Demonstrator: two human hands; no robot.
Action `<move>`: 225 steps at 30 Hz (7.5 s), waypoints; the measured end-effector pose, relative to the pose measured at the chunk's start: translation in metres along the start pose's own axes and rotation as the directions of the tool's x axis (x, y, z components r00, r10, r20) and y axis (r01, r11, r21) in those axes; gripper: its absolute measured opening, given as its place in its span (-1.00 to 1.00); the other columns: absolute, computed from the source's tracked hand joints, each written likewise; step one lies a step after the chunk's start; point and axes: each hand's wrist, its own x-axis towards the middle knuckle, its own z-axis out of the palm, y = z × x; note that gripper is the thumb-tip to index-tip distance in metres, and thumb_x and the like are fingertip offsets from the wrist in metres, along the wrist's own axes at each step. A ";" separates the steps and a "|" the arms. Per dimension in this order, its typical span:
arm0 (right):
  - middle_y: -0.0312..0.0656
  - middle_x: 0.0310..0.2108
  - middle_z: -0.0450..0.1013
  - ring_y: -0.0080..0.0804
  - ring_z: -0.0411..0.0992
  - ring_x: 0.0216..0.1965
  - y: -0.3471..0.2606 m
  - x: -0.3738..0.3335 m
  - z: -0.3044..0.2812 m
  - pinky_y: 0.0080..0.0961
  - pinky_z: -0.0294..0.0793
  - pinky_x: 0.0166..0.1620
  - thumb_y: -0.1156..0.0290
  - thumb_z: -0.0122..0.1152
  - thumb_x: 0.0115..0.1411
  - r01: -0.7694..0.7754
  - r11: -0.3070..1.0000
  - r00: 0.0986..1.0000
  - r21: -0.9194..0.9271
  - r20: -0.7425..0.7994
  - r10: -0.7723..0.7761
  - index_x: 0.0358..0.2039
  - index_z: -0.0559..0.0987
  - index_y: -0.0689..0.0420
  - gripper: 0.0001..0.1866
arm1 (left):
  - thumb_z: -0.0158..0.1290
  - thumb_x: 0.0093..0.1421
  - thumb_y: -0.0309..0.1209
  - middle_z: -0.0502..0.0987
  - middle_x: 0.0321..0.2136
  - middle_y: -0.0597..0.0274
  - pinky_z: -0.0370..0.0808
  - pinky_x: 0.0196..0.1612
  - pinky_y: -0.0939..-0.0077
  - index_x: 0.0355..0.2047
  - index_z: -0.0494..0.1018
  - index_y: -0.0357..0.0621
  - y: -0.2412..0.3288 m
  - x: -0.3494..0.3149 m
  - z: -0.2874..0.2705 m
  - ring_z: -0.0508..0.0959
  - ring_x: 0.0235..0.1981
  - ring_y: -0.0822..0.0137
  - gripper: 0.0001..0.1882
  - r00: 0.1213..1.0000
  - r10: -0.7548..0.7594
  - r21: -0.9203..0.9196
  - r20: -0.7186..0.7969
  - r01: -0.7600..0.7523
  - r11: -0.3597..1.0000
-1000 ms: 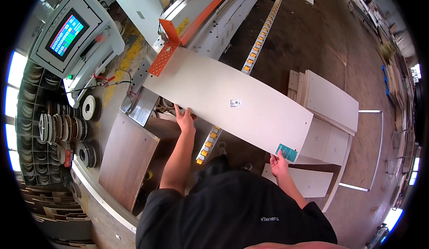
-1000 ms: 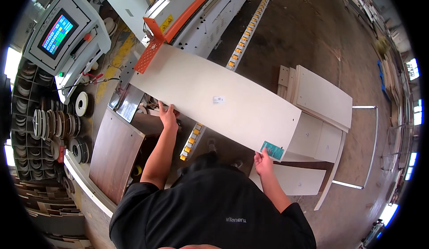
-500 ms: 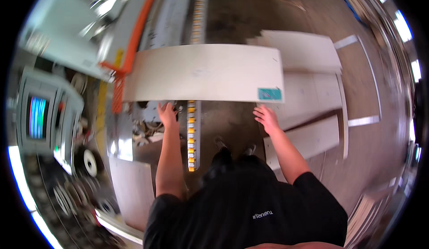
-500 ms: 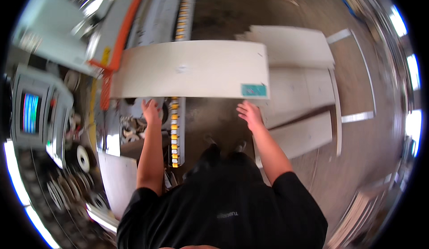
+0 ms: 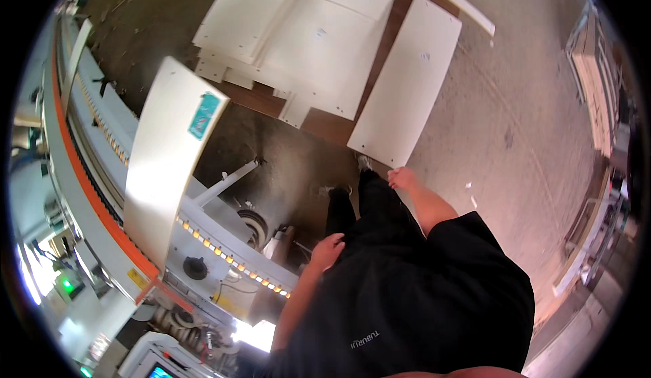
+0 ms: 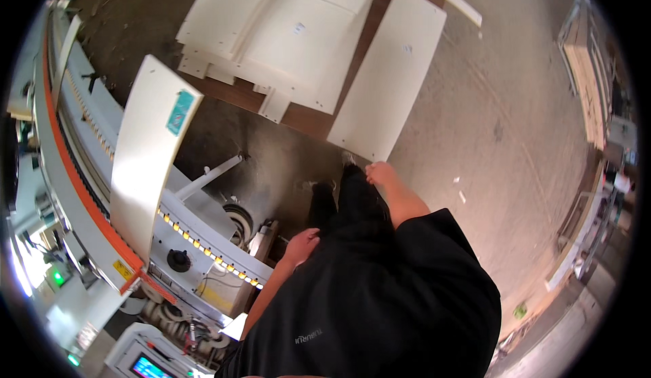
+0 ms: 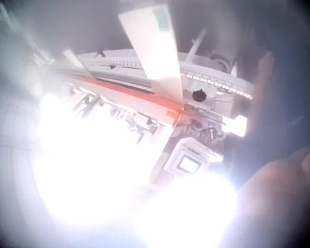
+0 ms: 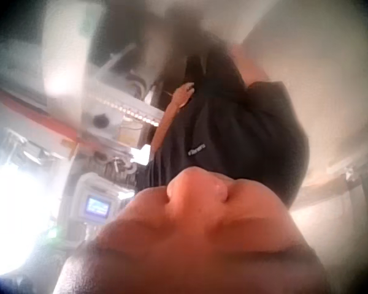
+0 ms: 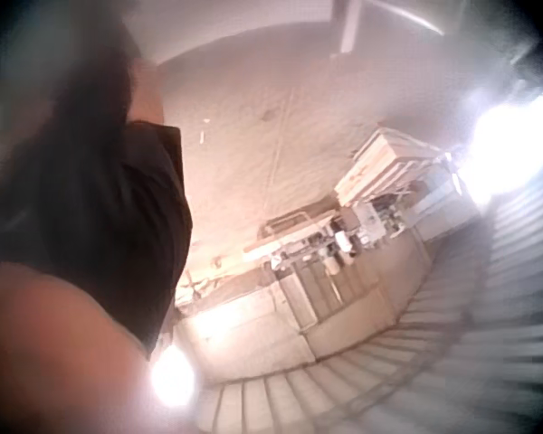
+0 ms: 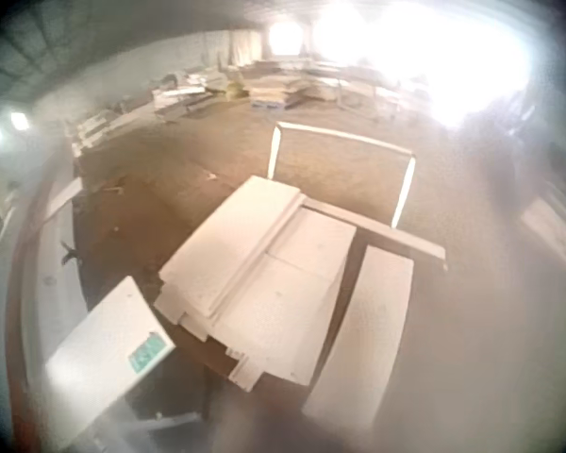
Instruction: The person repeatedly picks up white rectangular wood panels from a stack on the floor and places them onto a machine conveyor belt. The person handles the panels one at a time, positioning them for processing by the industrial equipment.
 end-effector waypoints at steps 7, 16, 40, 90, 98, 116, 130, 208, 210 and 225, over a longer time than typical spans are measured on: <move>-0.08 -0.35 0.62 -0.20 0.57 -0.34 0.096 0.099 -0.053 -0.23 0.54 -0.23 -0.08 0.09 0.32 -0.076 0.989 0.862 -0.124 -0.507 0.002 -0.28 0.65 0.18 -0.49 | 0.08 0.30 -0.18 0.67 -0.20 0.02 0.56 -0.04 0.21 0.05 0.56 -0.01 -0.041 0.023 0.030 0.66 -0.13 0.02 -0.63 0.931 -0.361 0.059 -0.054 0.364 0.929; -0.08 -0.05 0.60 -0.07 0.51 0.01 0.144 0.232 -0.037 -0.03 0.48 -0.10 -0.37 -0.09 0.31 -0.252 0.851 0.694 0.460 -0.527 0.490 0.02 0.60 0.15 -0.21 | 0.07 0.33 -0.19 0.69 -0.26 0.05 0.58 -0.08 0.28 0.04 0.54 -0.06 -0.037 0.054 0.045 0.68 -0.18 0.08 -0.65 0.874 -0.482 0.098 0.058 0.475 0.874; -0.09 -0.09 0.62 -0.26 0.62 -0.09 -0.034 -0.101 0.019 -0.29 0.60 -0.05 -0.11 0.01 0.43 -0.200 0.863 0.786 0.464 0.602 -0.142 0.09 0.54 0.19 -0.41 | 0.06 0.41 -0.33 0.56 -0.12 0.17 0.57 -0.19 0.40 0.06 0.41 -0.27 0.117 0.145 0.019 0.58 -0.18 0.33 -0.68 0.927 -0.336 -0.804 -0.167 0.069 0.590; -0.36 -0.13 0.55 -0.43 0.50 -0.14 -0.177 -0.103 0.090 -0.30 0.51 -0.04 -0.12 0.17 0.36 0.069 0.913 0.994 0.402 0.054 -0.099 0.03 0.54 -0.06 -0.55 | 0.19 0.22 -0.11 0.23 0.37 0.01 0.26 0.31 0.03 0.37 0.16 -0.12 -0.210 -0.254 -0.114 0.22 0.37 -0.01 -0.20 -0.516 -0.338 -0.608 -0.787 0.553 0.569; -0.26 0.10 0.49 -0.38 0.47 0.08 -0.181 -0.179 0.200 -0.39 0.55 -0.09 0.05 0.12 0.43 0.047 0.989 0.919 0.139 0.382 -0.097 0.14 0.45 0.06 -0.57 | 0.16 0.32 -0.32 0.60 -0.18 -0.04 0.57 -0.21 0.33 0.48 -0.14 -0.22 -0.211 -0.201 -0.096 0.63 -0.30 0.18 -0.10 -0.229 -0.889 -0.566 -0.395 -0.702 0.433; -0.23 0.03 0.53 -0.35 0.53 0.05 -0.240 -0.178 0.284 -0.54 0.54 -0.12 0.20 0.24 0.39 0.087 0.988 0.969 0.128 0.221 -0.114 0.09 0.49 0.09 -0.64 | 0.00 0.38 -0.50 0.52 -0.38 0.33 0.49 -0.48 0.46 0.53 -0.11 0.19 -0.230 -0.210 -0.164 0.49 -0.58 0.45 -0.19 -0.017 -0.897 -0.318 -0.441 -0.932 0.174; -0.28 0.04 0.55 -0.44 0.55 0.01 -0.333 -0.120 0.340 -0.48 0.56 -0.14 0.16 0.31 0.33 0.279 0.953 0.928 0.118 0.222 -0.299 0.07 0.51 0.05 -0.61 | 0.15 0.26 -0.41 0.57 -0.24 0.20 0.48 -0.44 0.50 0.28 0.32 -0.17 -0.331 -0.294 -0.231 0.59 -0.40 0.37 -0.42 -0.152 -0.862 -0.364 -0.483 -0.861 0.356; -0.18 -0.55 0.62 -0.29 0.61 -0.48 0.048 -0.141 -0.140 -0.34 0.59 -0.26 -0.06 0.04 0.35 0.066 0.837 0.963 -0.544 -0.186 -0.197 -0.26 0.75 -0.02 -0.55 | -0.15 0.37 -0.40 0.64 -0.15 -0.23 0.55 -0.03 -0.05 0.26 0.08 -0.16 0.173 0.077 -0.071 0.65 -0.08 -0.19 -0.52 0.969 -0.091 0.688 -0.230 0.229 0.689; -0.12 -0.49 0.63 -0.18 0.62 -0.40 0.045 -0.141 -0.136 -0.28 0.59 -0.19 -0.10 0.02 0.33 0.072 0.819 0.956 -0.570 -0.194 -0.219 -0.29 0.77 -0.06 -0.53 | -0.18 0.38 -0.40 0.64 -0.16 -0.23 0.55 -0.03 -0.06 0.28 0.08 -0.13 0.194 0.080 -0.037 0.65 -0.08 -0.19 -0.51 0.988 -0.046 0.720 -0.150 0.141 0.680; 0.03 -0.51 0.60 -0.28 0.50 -0.59 0.060 -0.077 -0.152 -0.35 0.50 -0.45 -0.24 -0.17 0.40 0.204 0.979 0.971 0.005 -0.125 -0.202 -0.11 0.63 0.23 -0.28 | -0.13 0.30 -0.43 0.62 -0.13 -0.28 0.54 0.01 -0.03 0.18 0.12 -0.21 0.212 0.094 -0.168 0.63 -0.05 -0.20 -0.55 0.772 0.024 0.463 -0.635 0.355 0.812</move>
